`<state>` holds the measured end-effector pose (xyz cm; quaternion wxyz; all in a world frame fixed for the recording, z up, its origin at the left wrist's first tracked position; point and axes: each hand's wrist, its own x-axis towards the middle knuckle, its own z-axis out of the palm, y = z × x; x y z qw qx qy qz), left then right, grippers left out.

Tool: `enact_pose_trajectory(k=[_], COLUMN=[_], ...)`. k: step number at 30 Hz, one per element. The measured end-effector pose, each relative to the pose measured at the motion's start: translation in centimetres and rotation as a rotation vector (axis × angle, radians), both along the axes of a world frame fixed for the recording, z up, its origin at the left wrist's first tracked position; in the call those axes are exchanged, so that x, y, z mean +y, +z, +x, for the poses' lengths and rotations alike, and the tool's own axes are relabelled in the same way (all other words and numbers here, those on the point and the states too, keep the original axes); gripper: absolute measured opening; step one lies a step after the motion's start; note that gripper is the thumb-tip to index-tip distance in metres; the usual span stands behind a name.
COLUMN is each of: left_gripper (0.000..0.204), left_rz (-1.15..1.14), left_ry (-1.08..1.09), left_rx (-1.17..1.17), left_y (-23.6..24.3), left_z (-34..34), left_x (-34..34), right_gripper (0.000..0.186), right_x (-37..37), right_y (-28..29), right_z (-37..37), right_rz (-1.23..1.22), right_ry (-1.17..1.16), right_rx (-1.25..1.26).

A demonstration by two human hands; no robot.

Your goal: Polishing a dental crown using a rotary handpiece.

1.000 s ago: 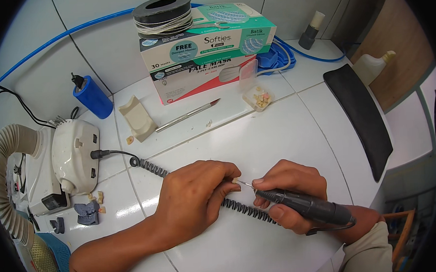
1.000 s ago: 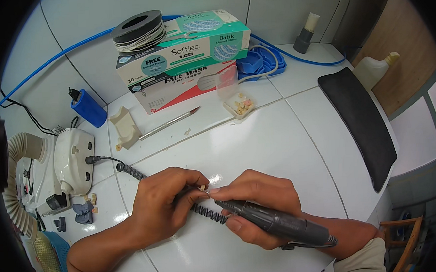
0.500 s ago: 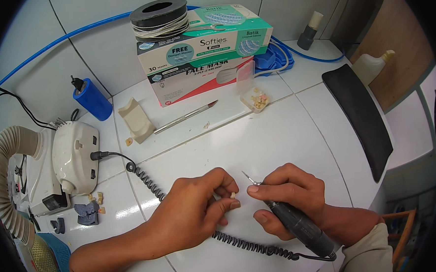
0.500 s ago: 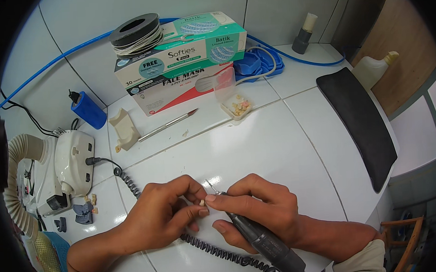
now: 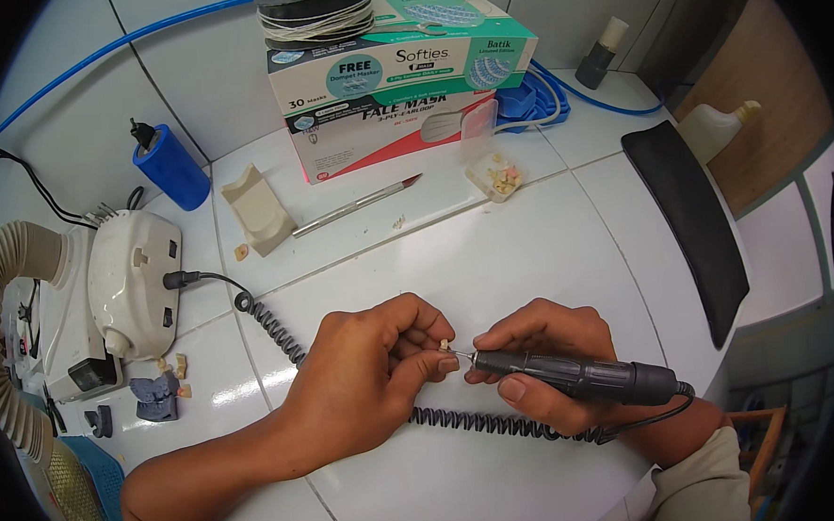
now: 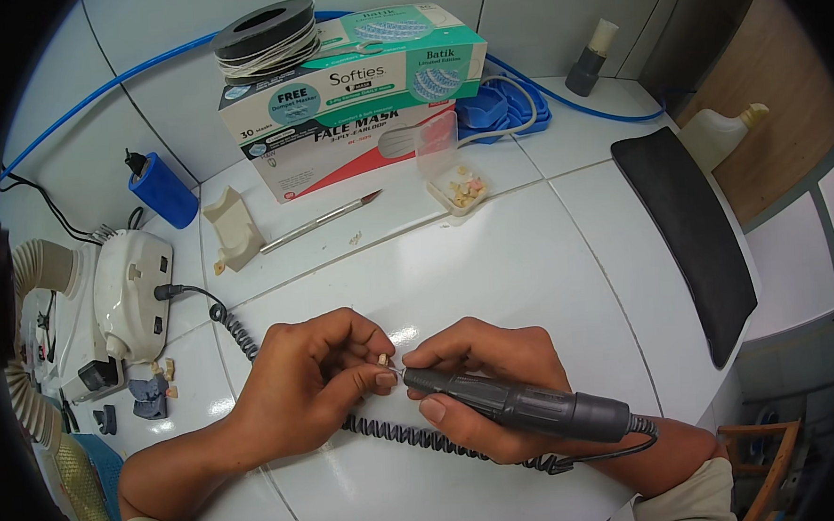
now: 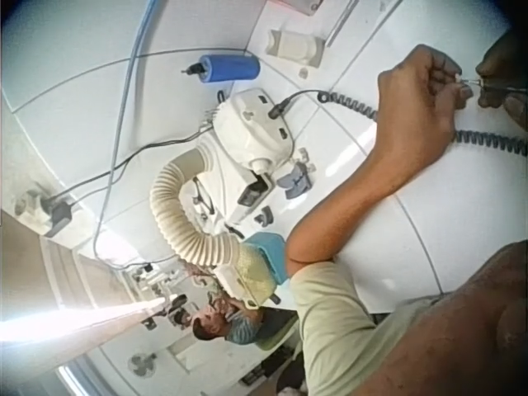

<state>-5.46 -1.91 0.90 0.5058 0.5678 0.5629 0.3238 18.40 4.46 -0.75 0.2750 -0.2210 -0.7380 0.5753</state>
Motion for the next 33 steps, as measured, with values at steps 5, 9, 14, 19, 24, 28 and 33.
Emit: enact_pose_trajectory(k=[5, 9, 14, 19, 24, 28, 33], left_gripper=[0.011, 0.011, 0.012, 0.011, 0.011, 0.011, 0.011], left_rz=[-0.029, -0.035, -0.018, -0.019, -0.033, -0.027, -0.020], left_ry=[0.014, 0.015, 0.011, 0.007, 0.013, 0.010, 0.007], left_rx=[-0.043, -0.054, -0.038, -0.038, -0.048, -0.045, -0.042], left_y=[0.06, 0.05, -0.08, -0.06, 0.07, 0.04, -0.06], left_z=[-0.04, -0.02, -0.09, -0.13, -0.06, -0.10, -0.19], left_x=[-0.02, 0.04, 0.06, 0.05, 0.08, 0.12, 0.08], right_gripper=[0.031, 0.029, 0.028, 0.028, 0.027, 0.027, 0.027], right_x=[0.14, 0.14, 0.19, 0.21, 0.20, 0.19, 0.21], right_y=[0.01, 0.01, 0.04, -0.16, -0.17, -0.04, -0.06], right_z=[-0.18, -0.15, -0.19, -0.21, -0.26, -0.34, -0.37], right_rz=[-0.017, -0.032, -0.029, -0.033, -0.027, -0.024, -0.006], right_ry=[-0.028, -0.047, -0.047, -0.045, -0.050, -0.051, -0.046], right_rx=[0.018, 0.013, 0.012, 0.024, 0.026, 0.025, 0.020])
